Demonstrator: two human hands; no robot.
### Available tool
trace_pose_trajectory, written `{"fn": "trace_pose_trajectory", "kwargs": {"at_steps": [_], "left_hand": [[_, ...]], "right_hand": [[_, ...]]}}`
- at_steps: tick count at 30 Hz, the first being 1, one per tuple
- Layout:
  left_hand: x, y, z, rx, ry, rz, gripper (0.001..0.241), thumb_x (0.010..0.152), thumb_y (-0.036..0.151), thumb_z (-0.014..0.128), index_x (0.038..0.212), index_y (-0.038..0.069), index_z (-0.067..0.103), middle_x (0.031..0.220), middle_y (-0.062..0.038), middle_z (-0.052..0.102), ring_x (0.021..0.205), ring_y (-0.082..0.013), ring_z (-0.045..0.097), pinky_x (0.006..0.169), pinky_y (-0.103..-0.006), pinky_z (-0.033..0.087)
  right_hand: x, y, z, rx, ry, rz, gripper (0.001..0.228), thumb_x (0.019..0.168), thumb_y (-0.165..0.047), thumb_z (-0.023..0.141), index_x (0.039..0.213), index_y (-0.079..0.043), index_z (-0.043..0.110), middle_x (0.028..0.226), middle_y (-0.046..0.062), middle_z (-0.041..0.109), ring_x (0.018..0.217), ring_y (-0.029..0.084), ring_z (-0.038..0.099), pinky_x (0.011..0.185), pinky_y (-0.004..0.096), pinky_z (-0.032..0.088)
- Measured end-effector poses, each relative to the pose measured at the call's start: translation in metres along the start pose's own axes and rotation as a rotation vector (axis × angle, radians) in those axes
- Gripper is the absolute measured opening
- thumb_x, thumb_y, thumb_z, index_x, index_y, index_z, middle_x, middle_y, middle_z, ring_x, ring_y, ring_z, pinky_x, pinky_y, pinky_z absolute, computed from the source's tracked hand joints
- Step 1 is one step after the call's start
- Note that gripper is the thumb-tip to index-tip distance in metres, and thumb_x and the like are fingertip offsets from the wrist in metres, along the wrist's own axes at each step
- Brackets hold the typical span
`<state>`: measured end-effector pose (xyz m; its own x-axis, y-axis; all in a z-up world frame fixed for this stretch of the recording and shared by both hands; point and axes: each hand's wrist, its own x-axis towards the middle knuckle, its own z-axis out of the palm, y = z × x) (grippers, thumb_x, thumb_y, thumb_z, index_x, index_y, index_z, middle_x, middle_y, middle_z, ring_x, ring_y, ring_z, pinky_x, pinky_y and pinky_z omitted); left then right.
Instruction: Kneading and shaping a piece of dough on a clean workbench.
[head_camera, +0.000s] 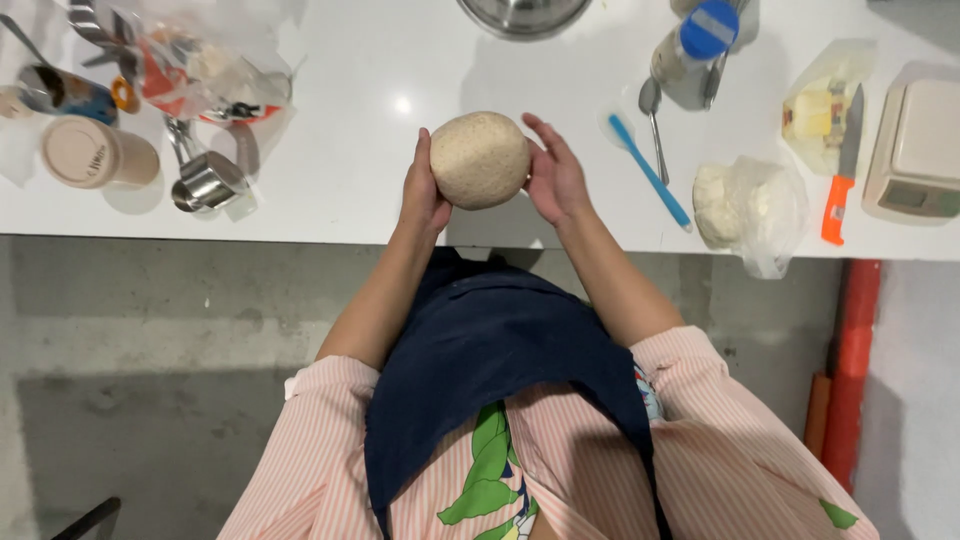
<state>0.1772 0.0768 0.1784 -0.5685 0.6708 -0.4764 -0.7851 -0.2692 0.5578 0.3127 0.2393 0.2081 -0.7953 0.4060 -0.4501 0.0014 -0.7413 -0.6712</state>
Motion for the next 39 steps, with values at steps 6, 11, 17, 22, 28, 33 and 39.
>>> {"fn": "trace_pose_trajectory", "kwargs": {"at_steps": [6, 11, 17, 22, 28, 33, 39], "left_hand": [[-0.017, 0.023, 0.031, -0.100, -0.091, -0.013, 0.078, 0.099, 0.060, 0.046, 0.147, -0.001, 0.046, 0.151, -0.021, 0.052, 0.139, -0.0338, 0.054, 0.114, -0.0513, 0.048], [-0.017, 0.031, 0.038, -0.139, -0.152, -0.023, 0.077, 0.101, 0.061, 0.045, 0.146, -0.002, 0.047, 0.150, -0.021, 0.052, 0.139, -0.0330, 0.053, 0.114, -0.0502, 0.046], [-0.038, 0.073, 0.030, -0.034, -0.316, -0.006, 0.074, 0.102, 0.059, 0.043, 0.145, 0.000, 0.047, 0.145, -0.020, 0.055, 0.134, -0.0304, 0.055, 0.112, -0.0496, 0.045], [-0.035, 0.075, 0.018, 0.574, -0.201, 0.141, 0.071, 0.102, 0.053, 0.046, 0.157, 0.008, 0.044, 0.146, -0.008, 0.055, 0.127, -0.0254, 0.054, 0.110, -0.0495, 0.047], [-0.030, 0.046, 0.018, 0.659, 0.121, 0.319, 0.077, 0.104, 0.052, 0.044, 0.168, 0.025, 0.011, 0.163, -0.007, 0.033, 0.147, -0.0280, 0.028, 0.110, -0.0537, 0.025], [-0.036, 0.032, 0.019, 0.065, -0.157, 0.287, 0.076, 0.106, 0.057, 0.044, 0.157, 0.002, 0.042, 0.154, -0.014, 0.053, 0.145, -0.0264, 0.048, 0.119, -0.0415, 0.039], [-0.049, 0.042, 0.025, -0.077, -0.083, 0.184, 0.068, 0.103, 0.054, 0.046, 0.146, 0.002, 0.047, 0.146, -0.016, 0.057, 0.136, -0.0260, 0.056, 0.112, -0.0415, 0.048]], "right_hand": [[0.034, 0.014, -0.036, -0.102, 0.114, -0.188, 0.053, 0.104, -0.048, 0.051, 0.148, -0.019, 0.051, 0.131, 0.013, 0.059, 0.126, 0.024, 0.056, 0.109, 0.047, 0.042], [0.010, 0.006, 0.033, 0.217, -0.032, 0.061, 0.070, 0.100, -0.063, 0.040, 0.140, -0.007, 0.056, 0.136, 0.014, 0.065, 0.128, 0.030, 0.062, 0.108, 0.049, 0.051], [0.015, -0.005, 0.043, 0.174, -0.178, -0.032, 0.073, 0.099, -0.064, 0.042, 0.141, -0.006, 0.055, 0.138, 0.015, 0.064, 0.125, 0.029, 0.065, 0.104, 0.047, 0.056], [0.019, -0.018, 0.048, 0.129, -0.127, -0.078, 0.066, 0.098, -0.058, 0.050, 0.137, -0.004, 0.056, 0.133, 0.015, 0.066, 0.121, 0.027, 0.067, 0.101, 0.045, 0.058], [0.022, -0.007, 0.063, 0.069, -0.184, -0.179, 0.060, 0.102, -0.048, 0.059, 0.137, 0.001, 0.055, 0.134, 0.016, 0.065, 0.124, 0.025, 0.064, 0.106, 0.040, 0.056], [-0.004, -0.012, 0.090, -0.047, -0.241, -0.147, 0.070, 0.101, -0.058, 0.051, 0.139, 0.000, 0.054, 0.136, 0.015, 0.063, 0.127, 0.025, 0.063, 0.108, 0.041, 0.053], [0.000, -0.021, 0.086, -0.231, -0.320, -0.103, 0.087, 0.099, -0.071, 0.031, 0.148, -0.001, 0.046, 0.145, 0.011, 0.059, 0.139, 0.021, 0.054, 0.116, 0.037, 0.044]]}}
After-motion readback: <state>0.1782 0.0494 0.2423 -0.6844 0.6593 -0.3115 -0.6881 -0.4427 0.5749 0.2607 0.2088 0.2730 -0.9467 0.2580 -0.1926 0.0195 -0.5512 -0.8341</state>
